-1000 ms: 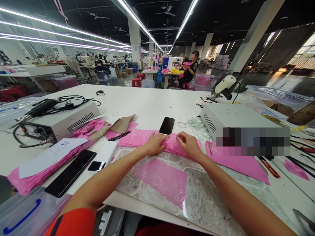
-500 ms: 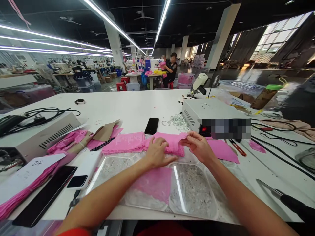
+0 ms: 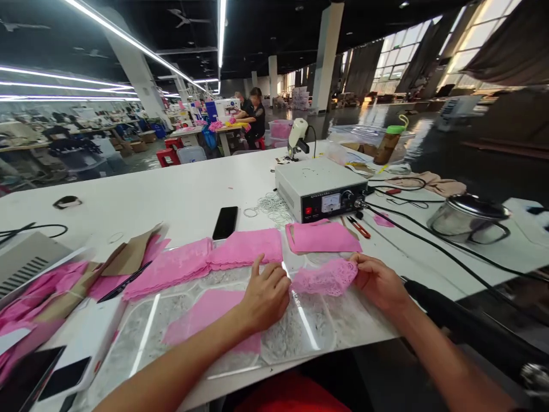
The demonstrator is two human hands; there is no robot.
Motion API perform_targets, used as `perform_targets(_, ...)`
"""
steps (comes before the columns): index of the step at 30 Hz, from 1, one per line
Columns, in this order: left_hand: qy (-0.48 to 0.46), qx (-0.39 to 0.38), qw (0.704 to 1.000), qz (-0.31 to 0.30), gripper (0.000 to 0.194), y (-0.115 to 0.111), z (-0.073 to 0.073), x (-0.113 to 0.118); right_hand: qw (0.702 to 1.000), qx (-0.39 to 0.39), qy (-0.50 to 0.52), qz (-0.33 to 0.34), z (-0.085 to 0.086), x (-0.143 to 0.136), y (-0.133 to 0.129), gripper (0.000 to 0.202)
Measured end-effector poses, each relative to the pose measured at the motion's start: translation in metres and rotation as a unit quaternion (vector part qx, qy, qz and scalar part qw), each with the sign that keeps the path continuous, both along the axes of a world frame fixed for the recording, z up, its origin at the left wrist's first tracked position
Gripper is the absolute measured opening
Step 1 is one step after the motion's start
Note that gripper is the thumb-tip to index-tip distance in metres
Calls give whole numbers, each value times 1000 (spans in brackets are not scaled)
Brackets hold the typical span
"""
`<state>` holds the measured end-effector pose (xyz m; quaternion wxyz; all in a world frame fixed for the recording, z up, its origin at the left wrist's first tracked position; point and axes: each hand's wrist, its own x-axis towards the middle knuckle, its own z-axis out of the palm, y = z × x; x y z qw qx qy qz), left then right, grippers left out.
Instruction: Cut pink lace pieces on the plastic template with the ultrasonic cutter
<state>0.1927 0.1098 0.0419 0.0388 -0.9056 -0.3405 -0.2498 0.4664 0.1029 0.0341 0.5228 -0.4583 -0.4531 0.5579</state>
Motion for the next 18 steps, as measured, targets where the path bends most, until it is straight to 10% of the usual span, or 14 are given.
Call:
perform_targets(8,83,-72,973,-203,14,-26,8,10,979,-23,-199,-34,-18,6,-38,9)
perform_targets(18,167,-113,972,-119,47,11,-18,9,843,234,-484,-32,-14,0,-59,8)
